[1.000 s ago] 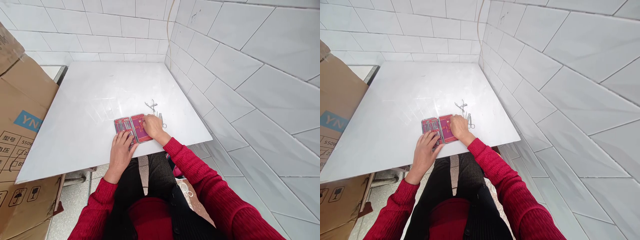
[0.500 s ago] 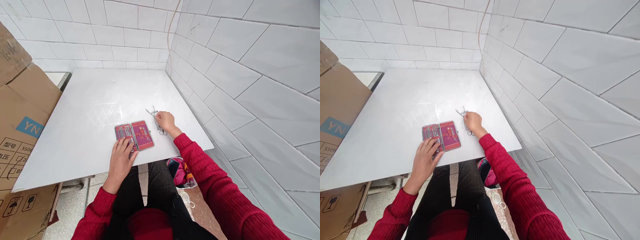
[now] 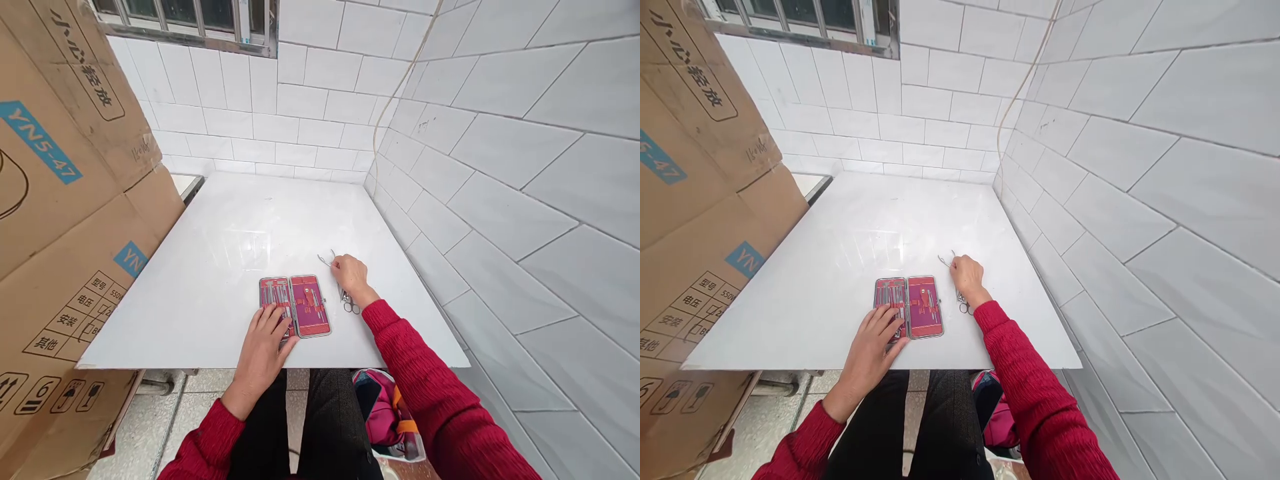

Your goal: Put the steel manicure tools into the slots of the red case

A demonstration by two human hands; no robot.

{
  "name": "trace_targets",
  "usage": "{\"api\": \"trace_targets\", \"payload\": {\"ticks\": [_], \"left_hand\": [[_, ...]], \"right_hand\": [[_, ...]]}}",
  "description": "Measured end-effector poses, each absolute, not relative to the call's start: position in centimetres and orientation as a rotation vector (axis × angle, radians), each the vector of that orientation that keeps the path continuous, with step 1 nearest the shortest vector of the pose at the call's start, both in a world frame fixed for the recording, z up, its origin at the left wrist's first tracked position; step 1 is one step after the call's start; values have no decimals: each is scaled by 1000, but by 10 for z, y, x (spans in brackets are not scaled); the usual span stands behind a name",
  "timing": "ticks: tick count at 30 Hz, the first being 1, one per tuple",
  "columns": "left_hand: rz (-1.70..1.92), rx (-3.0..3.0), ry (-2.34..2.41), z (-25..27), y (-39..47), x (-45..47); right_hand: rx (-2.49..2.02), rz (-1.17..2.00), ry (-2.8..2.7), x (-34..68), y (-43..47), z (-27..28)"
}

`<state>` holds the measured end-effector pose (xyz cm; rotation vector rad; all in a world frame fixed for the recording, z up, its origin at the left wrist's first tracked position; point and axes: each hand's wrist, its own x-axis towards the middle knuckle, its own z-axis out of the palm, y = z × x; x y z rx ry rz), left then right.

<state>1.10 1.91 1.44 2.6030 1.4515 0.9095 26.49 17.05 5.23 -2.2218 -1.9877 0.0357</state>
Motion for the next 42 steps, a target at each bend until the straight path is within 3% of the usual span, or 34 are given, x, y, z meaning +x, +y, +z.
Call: {"api": "trace_targets", "payload": {"ticks": [30,42], "left_hand": [[901,2614,1432,18,20,13],[878,2594,1435,20,20,15]], "right_hand": [[-2257,214,-1773,290,156,64],[-2352,226,-2031,266,148,68]]}}
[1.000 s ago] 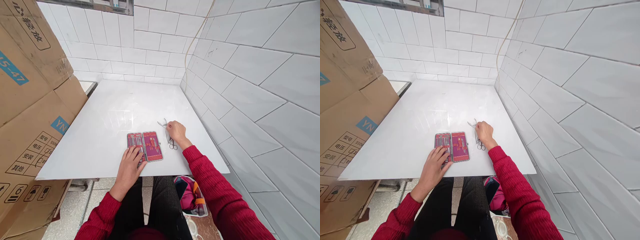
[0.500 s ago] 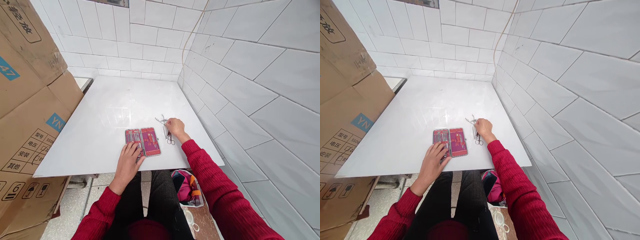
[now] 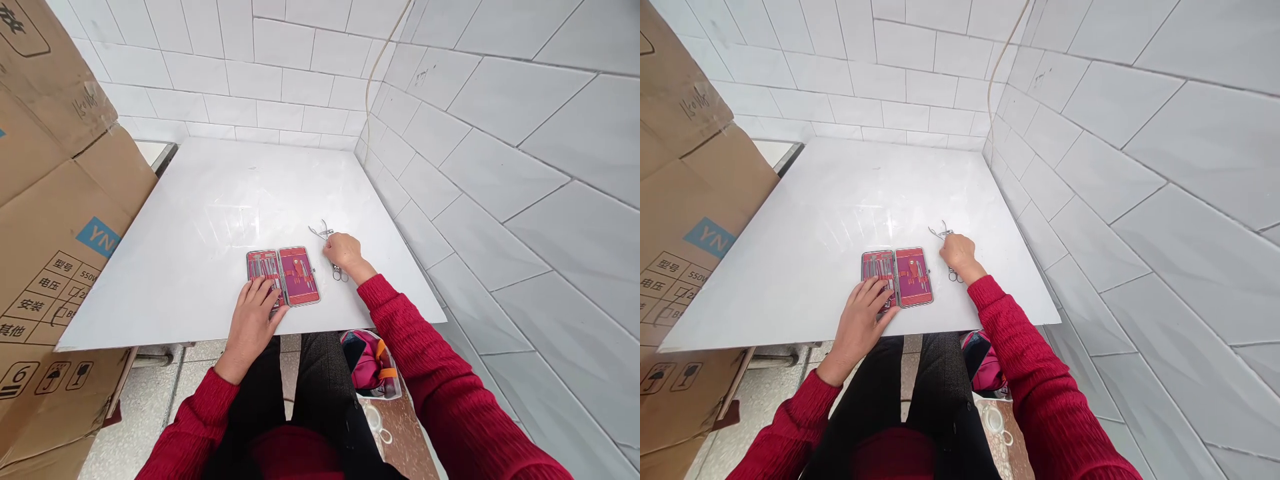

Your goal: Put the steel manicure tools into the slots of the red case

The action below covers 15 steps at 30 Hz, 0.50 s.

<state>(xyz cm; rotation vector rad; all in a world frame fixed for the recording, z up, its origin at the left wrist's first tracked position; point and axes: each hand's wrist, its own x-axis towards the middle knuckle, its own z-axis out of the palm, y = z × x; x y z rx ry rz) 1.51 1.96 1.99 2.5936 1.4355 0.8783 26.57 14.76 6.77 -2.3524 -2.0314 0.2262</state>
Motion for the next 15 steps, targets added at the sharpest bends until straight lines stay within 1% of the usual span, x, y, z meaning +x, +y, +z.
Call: {"api": "trace_targets", "payload": {"ticks": [5,11,13,15], "left_hand": [[858,2593,1427,20,20,15],[850,2608,1429,20,21,15],[840,2620,1427,20,20,15],[834,2631,1426,20,20,15]], "right_hand": [[-2106,396,-1934,273,147,66],[-1587,957,-1561,275,145,47],[-1463,1083,-1469,268,146,43],[-1384,1143,-1410,259,147,42]]}}
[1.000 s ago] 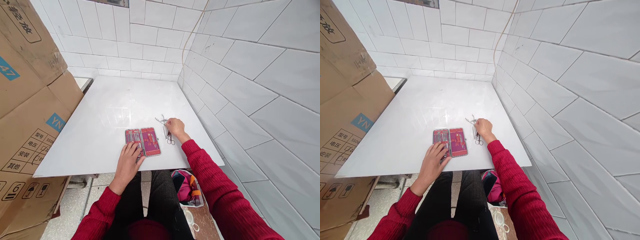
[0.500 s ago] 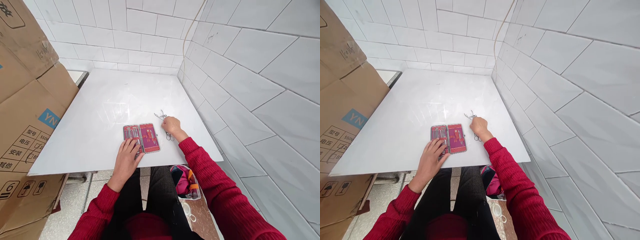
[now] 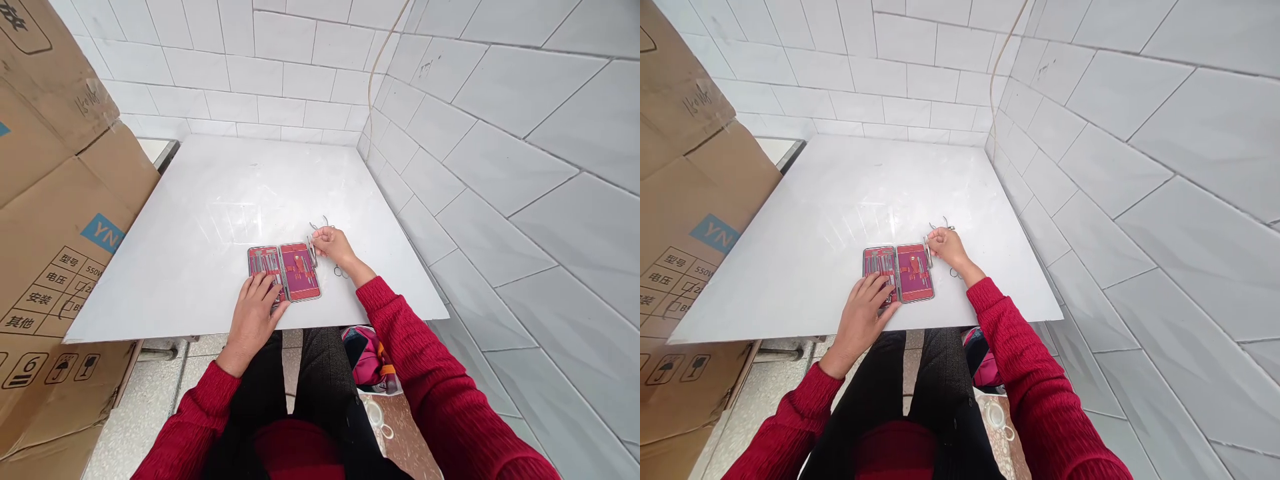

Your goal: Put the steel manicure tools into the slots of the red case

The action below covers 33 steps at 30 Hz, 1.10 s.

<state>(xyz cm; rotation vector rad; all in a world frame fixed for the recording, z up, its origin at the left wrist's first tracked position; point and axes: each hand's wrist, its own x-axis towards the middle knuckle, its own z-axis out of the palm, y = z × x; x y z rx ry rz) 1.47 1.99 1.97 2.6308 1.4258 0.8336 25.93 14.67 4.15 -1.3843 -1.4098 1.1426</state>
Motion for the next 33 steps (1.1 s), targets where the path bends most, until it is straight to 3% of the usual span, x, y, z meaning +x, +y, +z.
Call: {"api": "trace_targets", "payload": {"ticks": [17,33], "left_hand": [[833,2644,1439,20,20,16],[849,2649,1423,20,23,17]], "right_hand": [[-1158,1250,-1374,248,149,24],[-1409,1055,-1452,243,139,22]]}}
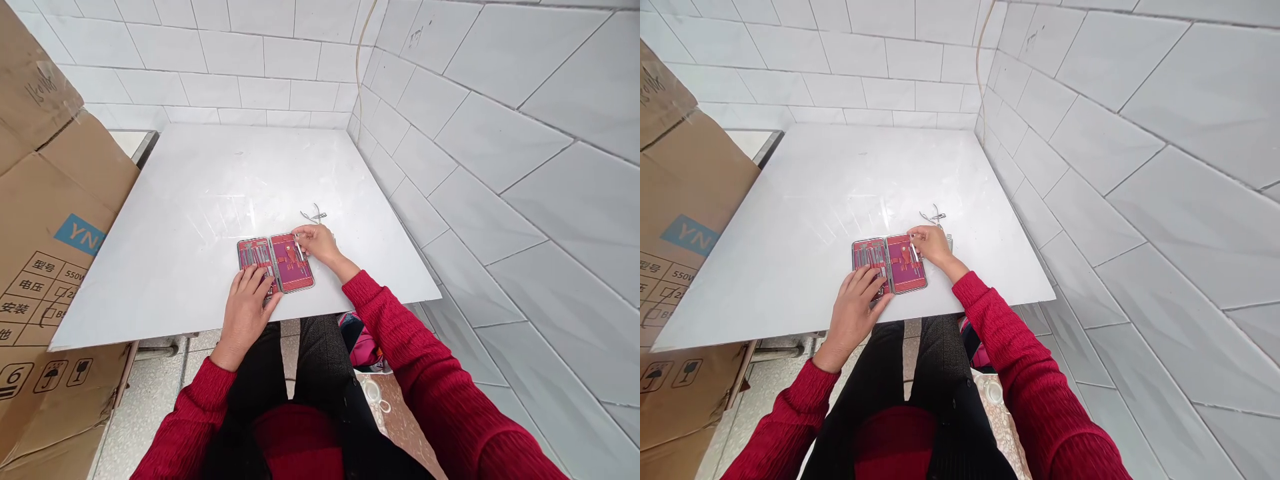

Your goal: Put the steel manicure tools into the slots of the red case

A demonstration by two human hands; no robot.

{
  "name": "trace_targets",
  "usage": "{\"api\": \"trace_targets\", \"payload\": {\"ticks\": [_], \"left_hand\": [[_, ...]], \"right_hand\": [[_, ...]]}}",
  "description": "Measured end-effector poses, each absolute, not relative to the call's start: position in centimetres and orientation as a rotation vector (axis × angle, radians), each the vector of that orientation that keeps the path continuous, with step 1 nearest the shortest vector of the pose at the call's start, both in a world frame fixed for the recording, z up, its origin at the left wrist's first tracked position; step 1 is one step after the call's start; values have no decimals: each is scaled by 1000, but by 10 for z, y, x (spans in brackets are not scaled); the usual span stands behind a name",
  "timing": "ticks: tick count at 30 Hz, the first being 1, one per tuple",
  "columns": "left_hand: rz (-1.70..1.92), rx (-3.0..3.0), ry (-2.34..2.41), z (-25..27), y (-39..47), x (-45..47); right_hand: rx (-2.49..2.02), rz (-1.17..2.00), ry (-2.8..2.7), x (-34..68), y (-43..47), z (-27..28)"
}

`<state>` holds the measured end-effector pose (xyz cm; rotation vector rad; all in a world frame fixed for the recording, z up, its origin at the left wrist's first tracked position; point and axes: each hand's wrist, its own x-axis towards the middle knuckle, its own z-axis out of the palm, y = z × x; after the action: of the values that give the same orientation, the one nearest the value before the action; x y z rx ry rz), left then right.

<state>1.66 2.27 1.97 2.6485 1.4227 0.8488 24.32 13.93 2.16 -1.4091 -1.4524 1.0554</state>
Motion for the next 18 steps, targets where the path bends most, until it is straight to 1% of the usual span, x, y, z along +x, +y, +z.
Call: {"api": "trace_targets", "payload": {"ticks": [3,10,18], "left_hand": [[846,2655,1433,19,22,17],[833,2660,1442,18,22,16],[860,2661,1444,17,22,14]], "right_hand": [[-1420,1032,-1470,245,133,16],[-1492,836,-1476,240,118,15],[-1514,794,-1518,236,114,14]]}}
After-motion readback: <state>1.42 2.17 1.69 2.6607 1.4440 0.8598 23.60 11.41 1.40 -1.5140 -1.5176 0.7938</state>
